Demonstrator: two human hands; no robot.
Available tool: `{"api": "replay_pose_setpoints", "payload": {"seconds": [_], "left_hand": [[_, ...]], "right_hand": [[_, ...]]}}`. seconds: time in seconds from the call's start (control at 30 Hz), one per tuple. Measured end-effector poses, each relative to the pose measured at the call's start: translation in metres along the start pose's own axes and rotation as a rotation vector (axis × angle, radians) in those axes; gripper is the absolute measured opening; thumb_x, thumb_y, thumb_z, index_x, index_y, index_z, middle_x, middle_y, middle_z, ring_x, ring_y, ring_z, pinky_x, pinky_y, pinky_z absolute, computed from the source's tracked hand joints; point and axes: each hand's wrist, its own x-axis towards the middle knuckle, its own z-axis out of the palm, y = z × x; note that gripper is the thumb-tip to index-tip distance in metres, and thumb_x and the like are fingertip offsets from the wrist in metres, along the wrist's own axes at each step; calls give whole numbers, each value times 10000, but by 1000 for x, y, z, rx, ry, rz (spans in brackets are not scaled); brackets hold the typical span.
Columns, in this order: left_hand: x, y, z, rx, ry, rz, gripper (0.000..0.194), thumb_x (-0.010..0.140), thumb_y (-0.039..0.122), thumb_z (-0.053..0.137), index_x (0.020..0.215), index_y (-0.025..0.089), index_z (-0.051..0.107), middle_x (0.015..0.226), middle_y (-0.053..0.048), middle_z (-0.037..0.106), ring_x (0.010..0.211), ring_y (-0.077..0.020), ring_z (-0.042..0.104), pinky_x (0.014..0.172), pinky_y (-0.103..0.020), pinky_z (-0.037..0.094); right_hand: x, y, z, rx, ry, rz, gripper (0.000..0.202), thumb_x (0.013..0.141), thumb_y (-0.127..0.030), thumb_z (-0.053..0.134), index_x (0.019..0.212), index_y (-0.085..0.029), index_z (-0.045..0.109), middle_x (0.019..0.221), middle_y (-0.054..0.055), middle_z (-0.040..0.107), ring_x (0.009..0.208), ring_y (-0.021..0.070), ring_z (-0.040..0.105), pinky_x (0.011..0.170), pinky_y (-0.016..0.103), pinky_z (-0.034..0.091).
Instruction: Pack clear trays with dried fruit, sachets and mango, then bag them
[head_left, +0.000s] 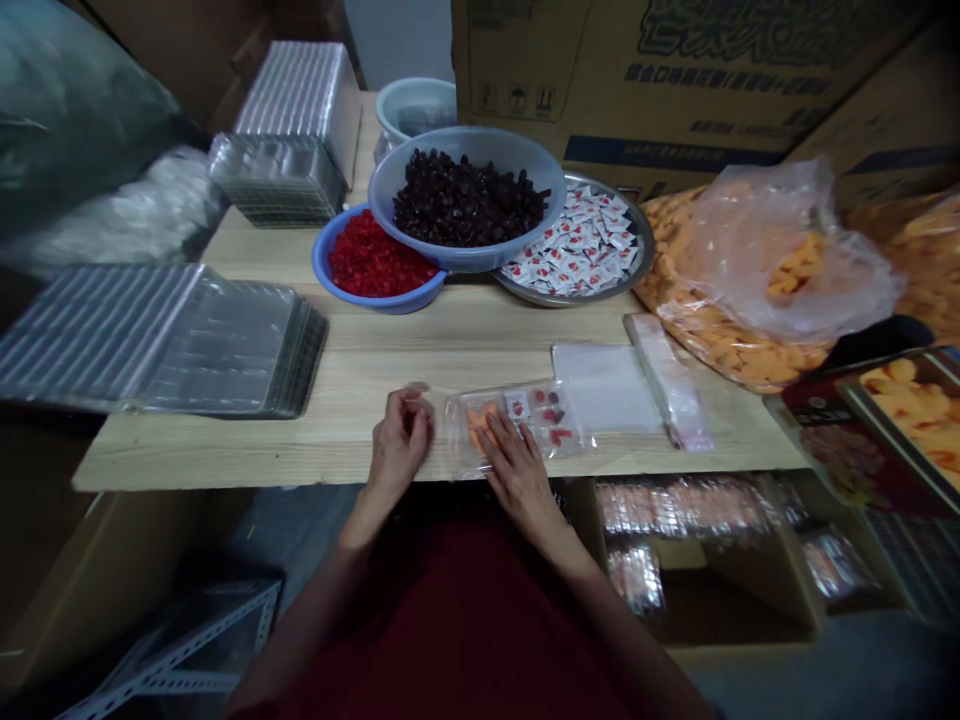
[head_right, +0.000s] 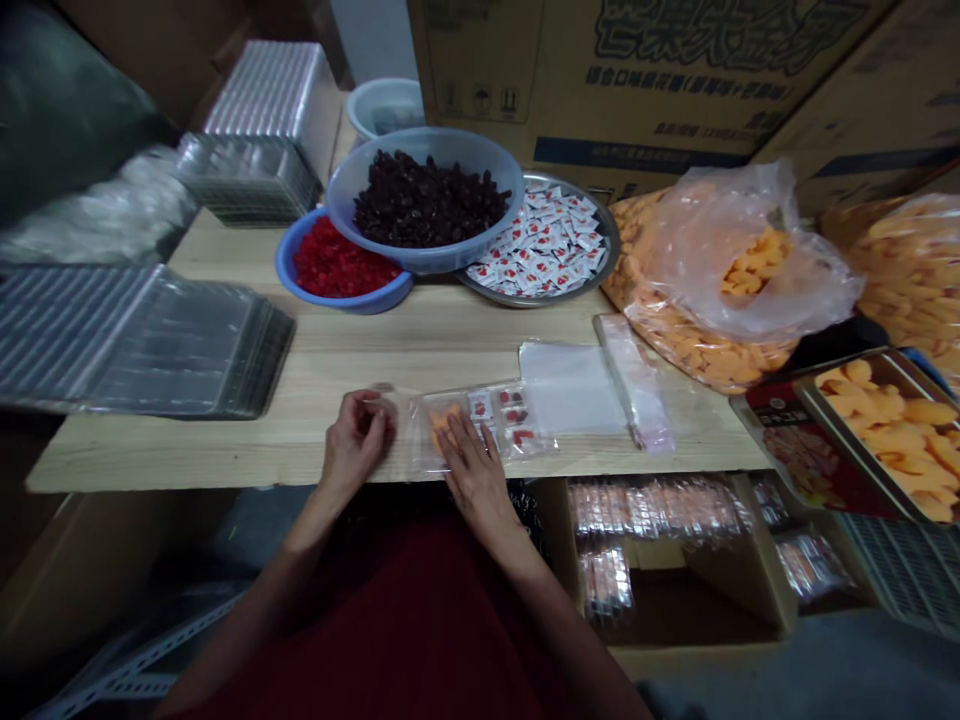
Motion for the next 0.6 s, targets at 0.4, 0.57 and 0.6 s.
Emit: {"api": "replay_pose_setpoints", "payload": {"seconds": [0.4, 0.57, 0.6], "left_hand": [[33, -11, 19, 204, -47, 294, 207, 956, 251, 545, 1080, 175, 692, 1135, -134, 705, 1109, -263, 620, 1037, -417, 440], [39, -11, 11, 155, -65, 141, 191, 977, 334, 536, 951, 190, 659, 850, -35, 705, 764, -170, 625, 762, -301, 482], [36, -9, 7, 116, -66, 113, 207, 981, 360, 538, 942, 191, 649, 839, -27, 697, 739, -157, 615, 732, -285, 476]], "right_hand": [[-11, 3, 10, 1, 31, -25, 804, 968, -271, 631, 1643, -288, 193, 1635, 98, 404, 1572, 292, 253, 1268, 603, 203], [-18, 9, 11, -42, 99, -38, 701, 992, -208, 589, 1619, -256, 280, 1576, 104, 493, 1545, 262, 324, 1261, 547, 246], [-20, 9, 12, -48, 108, -39, 691, 991, -193, 586, 1614, -251, 293, 1569, 104, 502, 1542, 258, 332, 1262, 543, 244]]}}
